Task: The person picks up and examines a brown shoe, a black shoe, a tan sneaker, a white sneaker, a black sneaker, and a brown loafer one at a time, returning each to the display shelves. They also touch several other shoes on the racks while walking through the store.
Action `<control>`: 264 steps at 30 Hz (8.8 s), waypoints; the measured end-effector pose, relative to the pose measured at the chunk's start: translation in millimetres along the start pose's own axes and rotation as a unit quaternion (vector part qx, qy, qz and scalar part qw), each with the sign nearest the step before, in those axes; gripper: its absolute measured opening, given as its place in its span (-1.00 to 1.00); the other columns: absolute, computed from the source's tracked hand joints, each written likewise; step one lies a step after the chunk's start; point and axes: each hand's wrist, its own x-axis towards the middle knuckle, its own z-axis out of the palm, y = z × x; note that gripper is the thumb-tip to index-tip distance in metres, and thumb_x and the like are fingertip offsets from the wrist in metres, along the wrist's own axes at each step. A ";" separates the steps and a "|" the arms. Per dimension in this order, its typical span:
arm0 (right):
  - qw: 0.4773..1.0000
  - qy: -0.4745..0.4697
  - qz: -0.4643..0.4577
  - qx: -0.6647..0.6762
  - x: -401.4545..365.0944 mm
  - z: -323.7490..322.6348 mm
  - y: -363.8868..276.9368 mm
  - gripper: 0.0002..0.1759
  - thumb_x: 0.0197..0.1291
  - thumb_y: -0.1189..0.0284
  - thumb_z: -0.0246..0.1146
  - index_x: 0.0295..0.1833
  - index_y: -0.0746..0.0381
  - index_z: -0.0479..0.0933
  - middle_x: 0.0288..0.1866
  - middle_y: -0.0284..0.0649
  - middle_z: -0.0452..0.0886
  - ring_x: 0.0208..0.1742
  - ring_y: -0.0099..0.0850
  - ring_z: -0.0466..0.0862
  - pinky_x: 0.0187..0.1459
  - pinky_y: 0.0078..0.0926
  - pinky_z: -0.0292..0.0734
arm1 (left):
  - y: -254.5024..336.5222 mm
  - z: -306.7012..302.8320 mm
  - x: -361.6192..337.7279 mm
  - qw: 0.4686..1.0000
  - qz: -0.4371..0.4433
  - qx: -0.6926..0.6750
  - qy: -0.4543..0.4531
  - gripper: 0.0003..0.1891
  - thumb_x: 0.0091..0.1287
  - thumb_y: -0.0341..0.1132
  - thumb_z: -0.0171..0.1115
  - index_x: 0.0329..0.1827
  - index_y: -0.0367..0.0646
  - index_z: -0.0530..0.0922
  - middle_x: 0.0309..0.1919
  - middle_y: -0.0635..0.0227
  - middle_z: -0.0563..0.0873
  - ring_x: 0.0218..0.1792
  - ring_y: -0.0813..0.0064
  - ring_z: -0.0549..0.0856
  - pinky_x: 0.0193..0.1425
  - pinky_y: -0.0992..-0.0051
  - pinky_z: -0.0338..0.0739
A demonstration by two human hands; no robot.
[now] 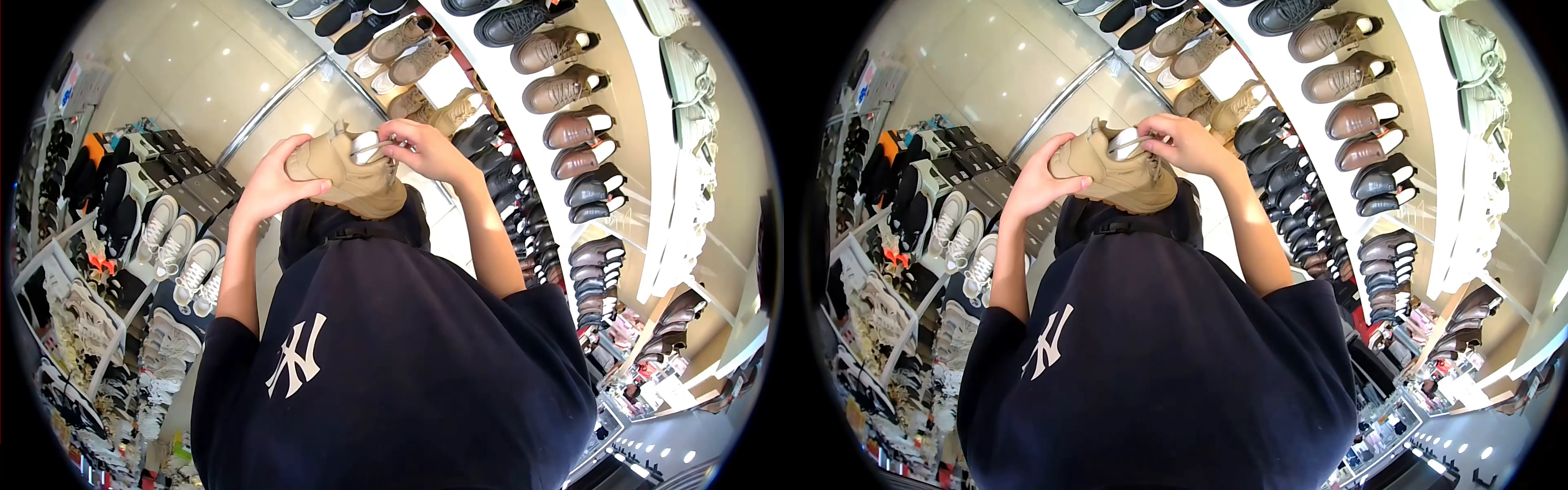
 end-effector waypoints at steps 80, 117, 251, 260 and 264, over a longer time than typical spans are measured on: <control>0.876 0.261 0.406 0.011 47.0 -69.7 448.9 -0.54 0.04 0.39 0.27 0.11 0.23 0.48 -0.23 -0.25 0.62 -0.36 -0.48 0.58 -0.38 -0.51 0.51 | -134.5 118.7 -19.5 0.913 -0.394 0.029 0.095 -0.61 0.31 -0.08 0.05 0.07 -0.12 0.52 -0.11 0.10 0.66 -0.04 0.20 0.63 0.08 0.33 0.46; 0.912 -0.203 0.296 -0.201 181.2 99.8 208.7 -0.55 -0.07 0.18 0.28 -0.04 0.16 0.60 -0.07 -0.01 0.63 0.01 -0.09 0.59 0.04 -0.26 0.47 | -361.6 -111.2 19.9 0.946 -0.323 0.005 0.035 -0.62 0.22 -0.13 0.08 -0.09 -0.26 0.62 -0.33 0.10 0.71 -0.33 0.30 0.70 -0.20 0.40 0.55; 0.936 0.155 0.186 0.254 1208.8 -57.5 -287.9 -0.71 0.25 0.36 0.20 0.02 0.28 0.46 -0.22 -0.36 0.61 -0.34 -0.72 0.51 -0.39 -0.77 0.37 | -75.9 -1080.4 595.8 0.770 0.026 -0.634 -0.067 -0.34 0.29 -0.04 0.00 0.35 -0.29 0.16 0.27 0.03 0.36 0.26 0.06 0.40 0.22 -0.05 0.42; 0.842 0.309 0.196 0.396 1180.9 -35.5 -226.4 -0.79 0.27 0.37 0.19 -0.09 0.27 0.45 -0.40 -0.43 0.55 -0.48 -0.71 0.45 -0.43 -0.75 0.34 | -47.4 -1097.9 663.0 0.976 -0.034 -0.216 -0.014 -0.55 0.36 -0.11 0.05 0.16 -0.27 0.43 -0.07 0.23 0.64 -0.13 0.43 0.67 -0.38 0.52 0.64; 0.790 0.399 0.226 0.406 1175.9 -45.7 -170.0 -0.77 0.27 0.40 0.17 -0.05 0.32 0.44 -0.36 -0.37 0.58 -0.49 -0.65 0.48 -0.43 -0.71 0.41 | -61.6 -1085.6 667.9 0.987 -0.014 -0.156 0.044 -0.72 0.38 -0.26 0.07 0.04 -0.22 0.54 -0.16 0.35 0.66 -0.19 0.54 0.65 -0.29 0.58 0.55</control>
